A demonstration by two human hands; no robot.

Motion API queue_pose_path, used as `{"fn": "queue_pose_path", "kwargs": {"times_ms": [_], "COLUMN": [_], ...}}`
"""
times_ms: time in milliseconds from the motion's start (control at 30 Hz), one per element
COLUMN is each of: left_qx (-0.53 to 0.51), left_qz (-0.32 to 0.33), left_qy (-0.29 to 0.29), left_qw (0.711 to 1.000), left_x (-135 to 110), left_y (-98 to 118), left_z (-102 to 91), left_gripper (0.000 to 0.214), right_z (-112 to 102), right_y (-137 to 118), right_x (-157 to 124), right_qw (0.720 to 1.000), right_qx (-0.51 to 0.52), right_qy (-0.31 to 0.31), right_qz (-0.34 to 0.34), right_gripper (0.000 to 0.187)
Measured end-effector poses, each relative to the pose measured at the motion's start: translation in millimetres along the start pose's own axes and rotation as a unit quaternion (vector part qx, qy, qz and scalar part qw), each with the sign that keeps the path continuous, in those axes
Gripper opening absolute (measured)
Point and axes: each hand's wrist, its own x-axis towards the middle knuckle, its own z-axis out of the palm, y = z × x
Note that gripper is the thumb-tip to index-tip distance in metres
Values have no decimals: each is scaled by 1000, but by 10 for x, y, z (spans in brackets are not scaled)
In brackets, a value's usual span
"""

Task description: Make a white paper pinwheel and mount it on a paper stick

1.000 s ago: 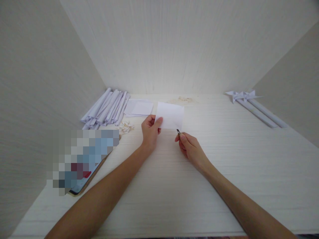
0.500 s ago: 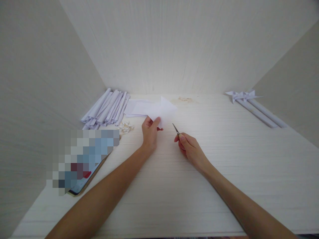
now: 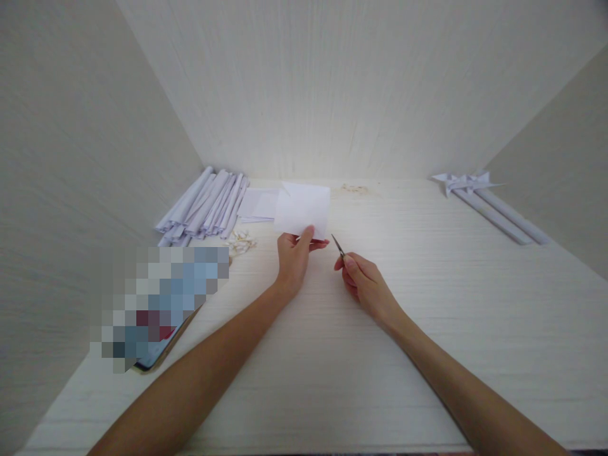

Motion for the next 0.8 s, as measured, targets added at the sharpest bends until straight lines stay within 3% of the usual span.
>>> {"fn": "queue_pose_path", "kwargs": {"times_ms": [333,800], "left_qx": [59,68], "left_qz": [30,12], "left_qy": [-39,-65], "left_qw": [997,996], "left_x": [-61,-94], "left_y": [35,53], "left_z": [0,9], "left_gripper": [29,26], "right_z": [-2,-3], "right_y": [-10,-4], "right_x": [-6,-2], "right_qw": [1000,1000], "right_qx": [14,-16], "right_qy": [-15,-15], "right_qz": [11,0], "right_gripper": [36,37]}}
